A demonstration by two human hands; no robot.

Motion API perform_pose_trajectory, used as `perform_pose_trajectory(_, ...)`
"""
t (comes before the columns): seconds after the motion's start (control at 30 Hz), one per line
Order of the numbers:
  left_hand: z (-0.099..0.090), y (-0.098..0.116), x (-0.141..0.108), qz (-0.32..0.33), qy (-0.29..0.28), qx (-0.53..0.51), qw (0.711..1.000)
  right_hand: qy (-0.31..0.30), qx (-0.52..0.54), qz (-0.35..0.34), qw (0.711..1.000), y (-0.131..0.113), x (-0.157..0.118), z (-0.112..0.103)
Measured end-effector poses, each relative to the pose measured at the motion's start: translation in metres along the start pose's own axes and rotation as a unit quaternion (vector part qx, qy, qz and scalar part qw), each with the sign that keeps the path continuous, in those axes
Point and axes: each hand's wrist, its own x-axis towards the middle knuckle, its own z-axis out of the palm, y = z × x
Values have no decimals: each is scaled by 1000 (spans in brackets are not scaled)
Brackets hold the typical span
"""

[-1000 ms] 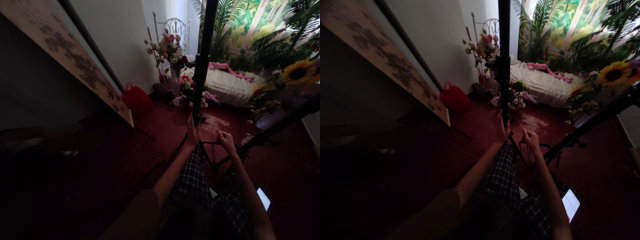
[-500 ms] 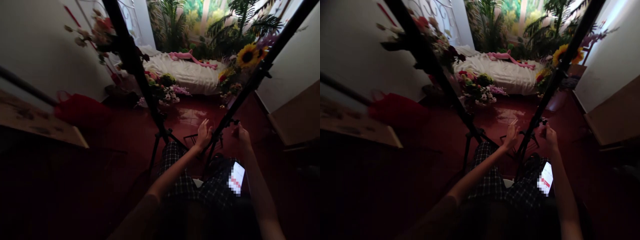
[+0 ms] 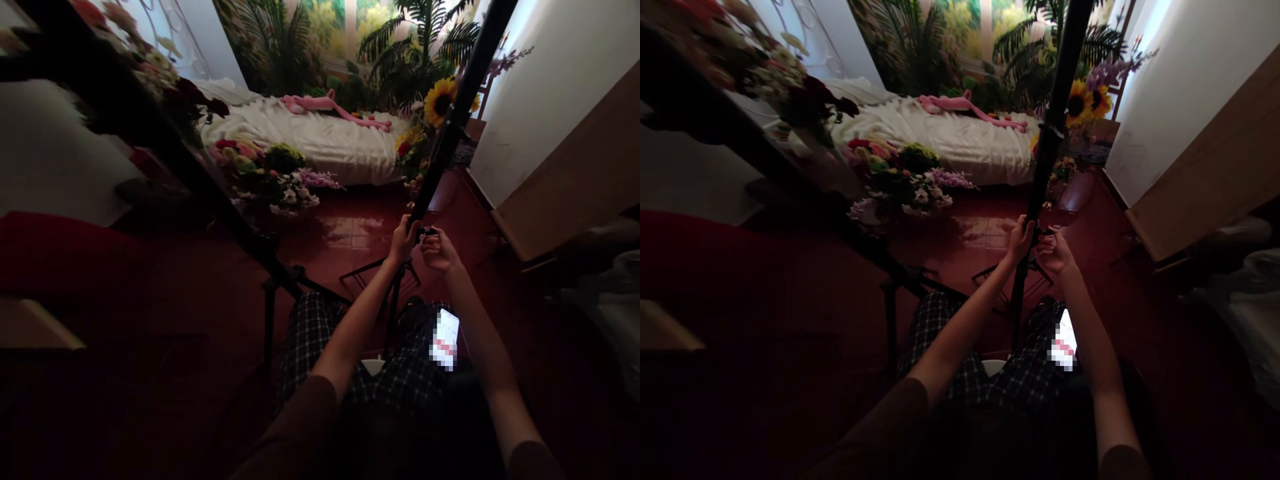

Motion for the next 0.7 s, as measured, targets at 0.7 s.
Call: perform_pose_trajectory(0.7, 4, -4, -1, 60, 32, -10, 998, 64, -688, -364, 625, -19, 1, -51)
